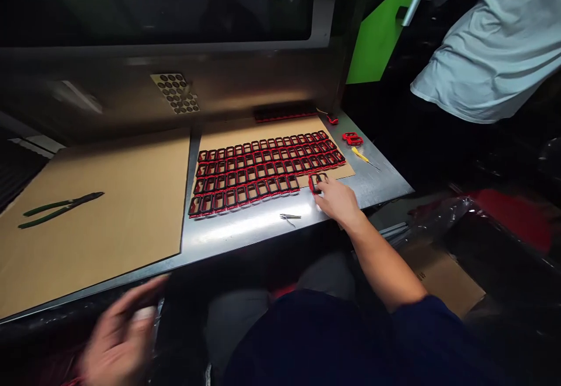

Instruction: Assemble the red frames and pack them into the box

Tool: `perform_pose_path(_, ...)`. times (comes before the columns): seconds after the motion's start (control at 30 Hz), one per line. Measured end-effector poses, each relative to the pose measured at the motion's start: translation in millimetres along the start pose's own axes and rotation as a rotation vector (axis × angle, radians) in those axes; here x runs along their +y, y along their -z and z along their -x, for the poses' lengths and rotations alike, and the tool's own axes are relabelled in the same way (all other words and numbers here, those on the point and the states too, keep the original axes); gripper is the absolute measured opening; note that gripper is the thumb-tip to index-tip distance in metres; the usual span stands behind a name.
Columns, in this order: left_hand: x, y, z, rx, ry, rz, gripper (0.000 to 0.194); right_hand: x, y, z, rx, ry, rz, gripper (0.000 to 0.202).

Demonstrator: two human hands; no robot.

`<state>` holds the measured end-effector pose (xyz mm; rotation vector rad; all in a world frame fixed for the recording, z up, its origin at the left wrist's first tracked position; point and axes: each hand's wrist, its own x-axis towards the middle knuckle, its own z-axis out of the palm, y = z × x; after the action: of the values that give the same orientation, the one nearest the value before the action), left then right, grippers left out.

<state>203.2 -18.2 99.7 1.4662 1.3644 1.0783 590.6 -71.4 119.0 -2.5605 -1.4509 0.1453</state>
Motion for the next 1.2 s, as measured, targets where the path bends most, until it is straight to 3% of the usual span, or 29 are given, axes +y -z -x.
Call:
perform_pose_path(0.07,3,-56.6,17,-0.281,0.166,0.35,0.053,-11,5,38,0.056,0.044,0.038,0.021)
perform_pose_path(0.13,9,-109.8,31,-0.442,0.357,0.656,0.071,-33,2,77,0.017,0.259,0.056,0.012)
perform_pose_path(0.2,15,-147.8,39,-0.531,0.57,0.749,0.06,-59,-7,108,-0.06,0.465,0.064,0.008)
perform_pose_path(0.27,18,-165.8,39,-0.521,0.687,0.793,0.039,-77,-17,128,-0.051,0.521,0.055,0.012)
perform_pose_path(0.37,14,-161.0,32,-0.473,0.778,0.822,0.028,-79,-26,144,0.066,0.615,-0.064,0.025)
perform_pose_path(0.5,5,-127.4,28,-0.434,0.856,0.852,0.029,-59,-30,147,0.226,0.786,-0.533,0.05)
perform_pose_path(0.57,1,-112.2,32,-0.505,0.838,0.905,0.033,-54,-35,143,0.078,0.674,-0.807,0.075)
perform_pose_path(0.67,-4,-99.4,44,-0.65,0.817,0.957,0.044,-61,-48,134,-0.295,0.512,-1.124,0.104)
perform_pose_path(0.73,-8,-96.4,51,-0.695,0.841,0.941,0.049,-69,-56,132,-0.401,0.485,-1.214,0.101)
perform_pose_path(0.8,-12,-95.0,55,-0.715,0.864,0.897,0.047,-76,-61,132,-0.415,0.471,-1.231,0.092)
perform_pose_path(1.07,-20,-91.5,57,-0.647,0.886,0.775,0.045,-77,-67,139,-0.386,0.431,-1.169,0.084)
perform_pose_path(1.2,-19,-93.0,57,-0.654,0.877,0.756,0.045,-77,-68,140,-0.296,0.492,-1.088,0.082)
